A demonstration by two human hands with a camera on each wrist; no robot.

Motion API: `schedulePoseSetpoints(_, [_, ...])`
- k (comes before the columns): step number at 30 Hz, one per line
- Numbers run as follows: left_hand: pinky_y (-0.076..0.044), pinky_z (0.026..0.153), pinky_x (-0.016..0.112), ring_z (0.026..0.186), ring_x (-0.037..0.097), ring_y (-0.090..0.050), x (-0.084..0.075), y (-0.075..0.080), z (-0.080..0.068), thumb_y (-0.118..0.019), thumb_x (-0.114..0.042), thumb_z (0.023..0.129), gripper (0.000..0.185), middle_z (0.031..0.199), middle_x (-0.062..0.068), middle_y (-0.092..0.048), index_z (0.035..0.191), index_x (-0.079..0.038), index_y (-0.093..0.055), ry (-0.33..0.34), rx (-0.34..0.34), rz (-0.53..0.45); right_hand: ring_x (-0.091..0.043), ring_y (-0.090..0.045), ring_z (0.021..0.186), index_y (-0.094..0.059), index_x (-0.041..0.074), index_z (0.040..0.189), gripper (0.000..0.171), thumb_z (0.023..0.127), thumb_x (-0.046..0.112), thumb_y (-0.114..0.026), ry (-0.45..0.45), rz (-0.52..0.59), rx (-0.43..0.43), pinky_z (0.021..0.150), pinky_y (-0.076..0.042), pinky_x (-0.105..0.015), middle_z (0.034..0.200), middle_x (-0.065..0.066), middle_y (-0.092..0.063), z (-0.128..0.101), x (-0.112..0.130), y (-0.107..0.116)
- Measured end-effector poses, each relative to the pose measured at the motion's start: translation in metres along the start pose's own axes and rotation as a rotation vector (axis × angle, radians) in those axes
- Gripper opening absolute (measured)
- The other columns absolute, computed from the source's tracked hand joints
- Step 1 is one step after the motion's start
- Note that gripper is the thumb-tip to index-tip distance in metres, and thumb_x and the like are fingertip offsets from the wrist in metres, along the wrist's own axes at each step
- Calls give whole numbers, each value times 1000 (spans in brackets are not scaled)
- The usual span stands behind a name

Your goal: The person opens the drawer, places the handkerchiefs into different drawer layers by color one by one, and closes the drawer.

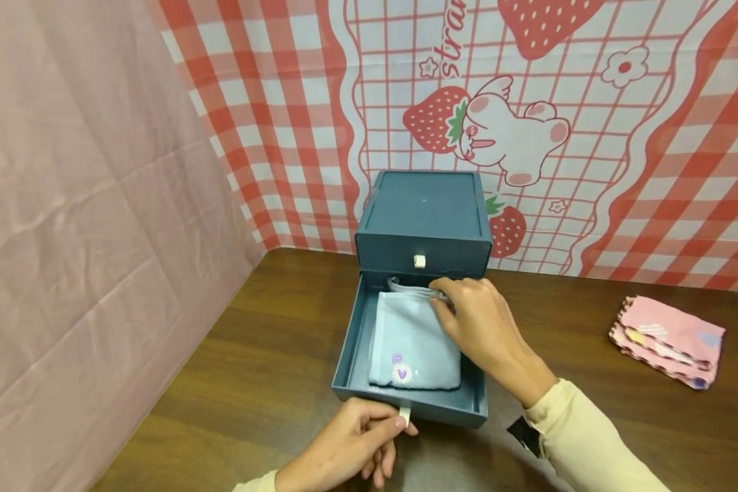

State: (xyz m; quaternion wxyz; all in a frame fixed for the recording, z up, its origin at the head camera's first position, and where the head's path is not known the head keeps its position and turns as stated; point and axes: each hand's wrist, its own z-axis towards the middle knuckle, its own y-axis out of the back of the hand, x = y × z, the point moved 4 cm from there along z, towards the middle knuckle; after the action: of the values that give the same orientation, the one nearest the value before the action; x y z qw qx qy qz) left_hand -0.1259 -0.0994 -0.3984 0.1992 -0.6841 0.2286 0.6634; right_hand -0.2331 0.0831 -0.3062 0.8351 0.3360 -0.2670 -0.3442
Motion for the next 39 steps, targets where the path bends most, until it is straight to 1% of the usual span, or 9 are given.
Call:
schedulePoseSetpoints(5, [-42,41,15,44,8,-56,0,0,0,-54,-27,104,35,57,8,-60,106,4,-70,11,-18,-10,-25,-68,80,-72,2,107,20,89,10,-73,-19,-4,3,74,-50,-45,94,-13,-73,-3,-1,2])
schedulePoseSetpoints(11, [-42,41,14,45,6,-57,0,0,0,-55,-26,104,34,58,2,-60,104,4,-71,6,-33,-4,-32,-67,100,-69,1,118,30,89,10,-72,-34,11,-12,86,-51,-52,112,-16,-71,-11,2,10])
schedulePoseSetpoints(16, [-42,41,14,45,6,-58,-1,1,0,-55,-26,104,34,59,4,-62,103,4,-71,-3,-35,11,-31,-65,100,-72,1,110,24,88,10,-73,27,-6,-51,85,-50,-49,107,-12,-72,-17,7,19])
schedulePoseSetpoints(19, [-42,41,14,45,6,-58,-1,1,0,-55,-25,104,34,60,5,-62,103,4,-71,-4,-33,11,-29,-62,100,-73,3,105,19,87,9,-74,97,-6,-41,83,-50,-47,105,-10,-71,-20,12,21])
schedulePoseSetpoints(24, [-42,41,14,46,6,-58,-1,1,0,-54,-25,104,34,60,2,-62,103,4,-71,-6,-29,18,-21,-61,91,-75,5,101,16,85,7,-76,186,0,93,79,-50,-41,97,-5,-72,-25,24,19])
schedulePoseSetpoints(27, [-42,41,14,45,6,-58,-1,1,0,-54,-25,104,34,60,1,-61,102,4,-71,-4,-28,18,-19,-61,91,-75,6,104,17,87,6,-74,188,-1,220,82,-52,-40,99,-3,-73,-27,31,15])
schedulePoseSetpoints(31, [-42,41,14,45,6,-58,-1,1,0,-54,-25,104,34,60,1,-61,103,4,-71,-2,-29,15,-21,-62,99,-74,7,109,19,90,6,-69,161,-24,369,87,-54,-41,107,-4,-71,-29,35,10])
schedulePoseSetpoints(34, [-42,41,14,45,6,-57,-1,1,0,-54,-26,104,34,60,1,-61,103,4,-71,-4,-29,15,-22,-62,102,-74,7,109,19,91,6,-68,153,-48,411,87,-54,-41,108,-4,-70,-29,35,7])
schedulePoseSetpoints(39, [-43,40,15,45,6,-57,-2,2,-1,-54,-26,104,34,60,2,-62,103,4,-71,-8,-25,23,-23,-62,101,-74,8,108,17,92,7,-68,155,-69,423,84,-55,-41,107,-5,-69,-28,35,4])
